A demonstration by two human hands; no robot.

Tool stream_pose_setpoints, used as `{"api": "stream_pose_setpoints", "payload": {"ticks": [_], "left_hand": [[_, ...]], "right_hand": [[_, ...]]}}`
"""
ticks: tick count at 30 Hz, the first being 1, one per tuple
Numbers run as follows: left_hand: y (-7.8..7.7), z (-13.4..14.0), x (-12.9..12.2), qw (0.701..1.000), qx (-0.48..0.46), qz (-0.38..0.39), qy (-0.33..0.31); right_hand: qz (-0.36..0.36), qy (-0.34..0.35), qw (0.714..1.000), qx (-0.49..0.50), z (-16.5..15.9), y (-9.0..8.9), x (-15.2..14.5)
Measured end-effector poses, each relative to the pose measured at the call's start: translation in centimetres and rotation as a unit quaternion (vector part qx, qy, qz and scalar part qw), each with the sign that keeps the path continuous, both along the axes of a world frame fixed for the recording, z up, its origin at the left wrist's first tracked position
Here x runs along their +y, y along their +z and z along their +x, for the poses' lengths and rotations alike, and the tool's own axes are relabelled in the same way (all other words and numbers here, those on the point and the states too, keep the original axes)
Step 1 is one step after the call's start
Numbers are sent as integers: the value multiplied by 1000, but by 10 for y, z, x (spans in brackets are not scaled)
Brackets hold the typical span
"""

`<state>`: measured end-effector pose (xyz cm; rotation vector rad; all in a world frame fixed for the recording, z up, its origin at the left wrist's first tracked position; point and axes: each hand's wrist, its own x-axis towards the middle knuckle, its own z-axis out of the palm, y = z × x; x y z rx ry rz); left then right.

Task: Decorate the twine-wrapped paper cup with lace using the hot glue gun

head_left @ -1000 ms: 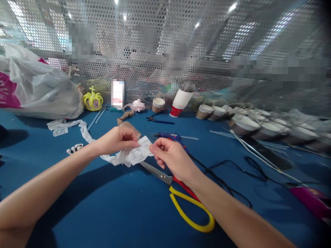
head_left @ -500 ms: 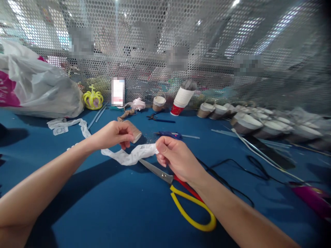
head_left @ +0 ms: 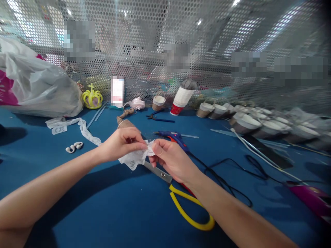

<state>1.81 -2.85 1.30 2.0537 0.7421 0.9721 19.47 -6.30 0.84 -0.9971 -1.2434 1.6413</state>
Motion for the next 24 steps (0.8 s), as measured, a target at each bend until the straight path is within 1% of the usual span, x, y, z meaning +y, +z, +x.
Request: {"api": "stream_pose_setpoints", "payload": {"ticks": [6, 9, 12, 14, 15, 17, 18, 19, 20, 21, 22, 23, 24], "left_hand": [[1, -2, 4, 996, -48, -76, 2], [1, -1, 4, 992, -56, -111, 25], [6, -4, 6, 988, -57, -132, 49], [12, -14, 13, 989, -46, -122, 72], [17, -22, 17, 988, -30, -116, 100], [26, -43, 28, 982, 37, -87, 164], [31, -56, 35, 973, 74, -46, 216], [36, -70, 41, 950, 116, 9, 289], [40, -83, 46, 906, 177, 70, 379], [43, -94, 50, 849, 253, 103, 452], [45, -104, 54, 830, 278, 105, 472], [46, -112, 56, 817, 312, 98, 476], [46, -117, 57, 806, 367, 79, 459]], "right_hand": [[13, 8, 1000, -5, 2, 0, 2], [49, 5, 997, -58, 4, -2, 3], [93, -8, 990, -104, 5, -2, 4], [102, -23, 989, -107, 4, -1, 4], [98, -33, 990, -101, 4, 0, 4], [78, -53, 992, -80, 3, 3, 3], [69, -62, 993, -67, 3, 5, 3], [61, -68, 994, -55, 3, 8, 3], [56, -72, 995, -47, 2, 10, 2], [55, -78, 995, -40, 2, 12, 2], [55, -85, 994, -33, 2, 14, 1], [57, -93, 994, -27, 2, 16, 1], [57, -98, 993, -23, 2, 17, 1]]}}
